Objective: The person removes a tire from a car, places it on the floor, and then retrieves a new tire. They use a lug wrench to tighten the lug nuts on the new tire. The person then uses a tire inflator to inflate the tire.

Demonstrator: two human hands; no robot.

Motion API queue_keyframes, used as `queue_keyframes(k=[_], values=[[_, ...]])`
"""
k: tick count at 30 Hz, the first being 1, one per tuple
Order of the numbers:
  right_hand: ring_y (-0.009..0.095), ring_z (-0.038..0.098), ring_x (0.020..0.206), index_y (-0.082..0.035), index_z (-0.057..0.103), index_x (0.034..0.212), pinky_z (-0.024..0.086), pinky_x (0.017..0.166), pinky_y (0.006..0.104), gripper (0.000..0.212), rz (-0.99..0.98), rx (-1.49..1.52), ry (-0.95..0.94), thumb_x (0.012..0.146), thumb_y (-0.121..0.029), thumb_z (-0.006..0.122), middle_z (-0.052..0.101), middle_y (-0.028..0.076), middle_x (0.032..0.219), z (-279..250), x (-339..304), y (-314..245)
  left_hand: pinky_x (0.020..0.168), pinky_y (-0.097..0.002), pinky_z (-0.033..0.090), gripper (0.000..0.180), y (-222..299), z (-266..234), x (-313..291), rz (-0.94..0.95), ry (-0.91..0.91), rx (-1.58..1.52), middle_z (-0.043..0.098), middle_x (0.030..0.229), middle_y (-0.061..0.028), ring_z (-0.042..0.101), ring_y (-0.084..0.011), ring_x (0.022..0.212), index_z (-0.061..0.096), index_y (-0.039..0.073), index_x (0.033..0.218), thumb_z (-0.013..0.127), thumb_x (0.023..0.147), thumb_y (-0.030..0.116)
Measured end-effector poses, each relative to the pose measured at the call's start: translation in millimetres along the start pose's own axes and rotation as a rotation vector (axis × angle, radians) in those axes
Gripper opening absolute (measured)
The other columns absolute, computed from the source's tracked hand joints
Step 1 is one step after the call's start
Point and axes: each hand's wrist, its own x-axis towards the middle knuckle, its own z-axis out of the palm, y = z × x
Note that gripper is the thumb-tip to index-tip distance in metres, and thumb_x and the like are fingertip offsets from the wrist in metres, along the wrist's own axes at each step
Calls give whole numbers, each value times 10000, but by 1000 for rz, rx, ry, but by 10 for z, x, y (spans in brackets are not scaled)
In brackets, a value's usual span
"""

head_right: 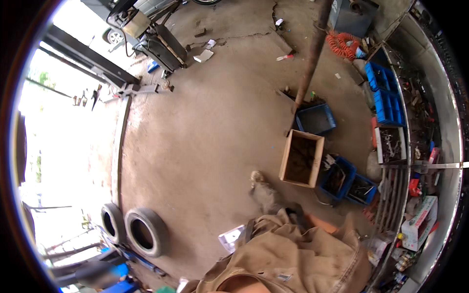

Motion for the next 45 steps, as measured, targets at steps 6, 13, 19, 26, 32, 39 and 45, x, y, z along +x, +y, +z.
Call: queue_keyframes(k=[6, 13, 19, 26, 32, 39, 45], values=[[224, 626, 962, -23, 687, 1133, 522, 865, 382, 385, -97, 119, 113, 967, -353, 581, 694, 116, 1056, -623, -29, -2459, 1100, -504, 427, 989, 1576, 2078, 377, -239, -218, 224, 560, 1436, -199, 543, -382, 1295, 547, -22, 1399, 388, 893, 813], [226, 628, 964, -27, 689, 1138, 524, 868, 387, 397, -205, 108, 127, 964, -367, 580, 695, 118, 1058, -1189, 376, -5688, 1210, -520, 266, 1071, 3734, 4967, 926, -243, -436, 550, 325, 1603, -240, 370, -383, 1458, 279, 132, 1603, 289, 853, 896], [227, 630, 965, -30, 692, 1142, 526, 870, 391, 408, -208, -45, 40, 962, -379, 578, 697, 120, 1060, -1657, 888, -8142, 1180, -557, 265, 938, 5435, 7686, 1823, -143, -475, 707, 302, 1610, -231, 347, -372, 1463, 334, 141, 1585, 373, 915, 796], [229, 632, 967, -35, 694, 1146, 529, 873, 395, 420, -269, -207, -49, 960, -392, 577, 699, 122, 1063, -2237, 1067, -11094, 940, -491, 569, 630, 6460, 9706, 1374, -98, -831, 399, 608, 1345, -240, 680, -388, 1092, 407, -12, 1482, 426, 1068, 463], [230, 634, 969, -38, 696, 1150, 531, 875, 399, 431, -245, -338, -188, 957, -404, 575, 700, 123, 1065, -2449, 1335, -13169, 816, -358, 542, 487, 6648, 10136, 2831, 886, 2, 644, 709, 1168, -141, 690, -213, 989, 626, 12, 1288, 600, 987, 393], [232, 636, 971, -42, 698, 1155, 533, 877, 404, 443, 87, -129, -272, 955, -418, 574, 702, 125, 1068, -2488, 1371, -14676, 592, -422, 525, 445, 5338, 9201, 2909, -157, 297, 295, 687, 868, -138, 658, -260, 705, 654, 19, 1165, 664, 914, 386], [263, 654, 1026, -46, 686, 1234, 530, 913, 434, 531, 87, -16, -356, 941, -475, 574, 701, 150, 1151, -2542, 1908, -14752, 612, -424, 532, 443, 5284, 9618, 1941, -26, 263, 365, 691, 899, -147, 666, -266, 736, 655, 22, 1172, 669, 908, 378]])
